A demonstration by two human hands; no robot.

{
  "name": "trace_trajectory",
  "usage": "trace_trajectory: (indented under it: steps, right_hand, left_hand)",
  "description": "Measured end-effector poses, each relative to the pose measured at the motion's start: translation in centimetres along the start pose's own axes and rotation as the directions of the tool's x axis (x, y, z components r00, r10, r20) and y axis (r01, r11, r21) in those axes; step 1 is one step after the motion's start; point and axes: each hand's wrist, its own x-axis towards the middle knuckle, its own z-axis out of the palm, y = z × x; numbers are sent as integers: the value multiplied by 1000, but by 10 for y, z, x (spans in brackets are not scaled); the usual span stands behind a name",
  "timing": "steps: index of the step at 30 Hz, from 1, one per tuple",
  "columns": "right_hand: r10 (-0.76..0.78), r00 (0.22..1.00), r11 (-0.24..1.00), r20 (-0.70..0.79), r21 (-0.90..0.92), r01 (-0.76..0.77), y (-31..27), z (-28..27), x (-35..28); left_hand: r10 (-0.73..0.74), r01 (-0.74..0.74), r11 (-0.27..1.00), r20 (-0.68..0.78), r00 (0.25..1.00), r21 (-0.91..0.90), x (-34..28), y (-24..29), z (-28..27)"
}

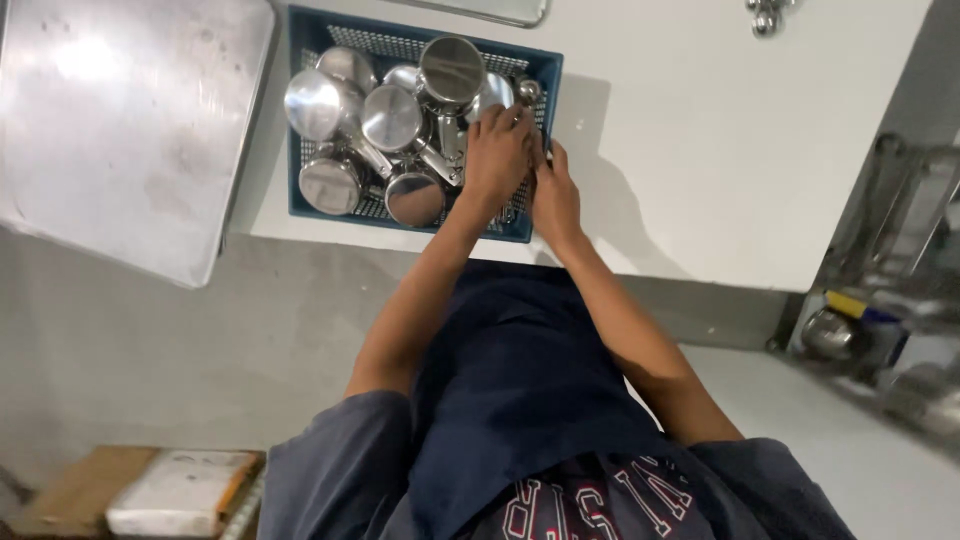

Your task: The person is sorting and placing multiple measuring spoons into a blue plastic basket on a kitchen counter.

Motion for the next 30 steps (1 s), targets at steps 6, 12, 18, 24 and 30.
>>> trace_trajectory:
  steps: [6, 12, 18, 24, 30]
  right_hand:
    - [-34, 988, 979, 149, 202, 4, -5, -38, 11]
    - [37, 997, 975, -74, 223, -19, 17, -29, -49]
    - [131, 991, 920, -33, 376, -109, 67, -37, -112]
    - [171, 984, 902, -51, 409, -135, 164, -62, -175]
    - [210, 977, 890, -36, 421, -176, 247, -106, -233]
  left_hand:
    - [-152, 169, 957, 91, 984, -236, 13, -8, -16]
    - [-105, 111, 985, -52, 993, 132, 20, 14, 3]
    - [-325, 335, 924, -82, 942, 183, 39, 25, 13]
    - [-509, 510, 846, -49, 859, 156, 42, -20, 64]
    - [-365, 501, 778, -378, 851, 378, 39, -16, 89]
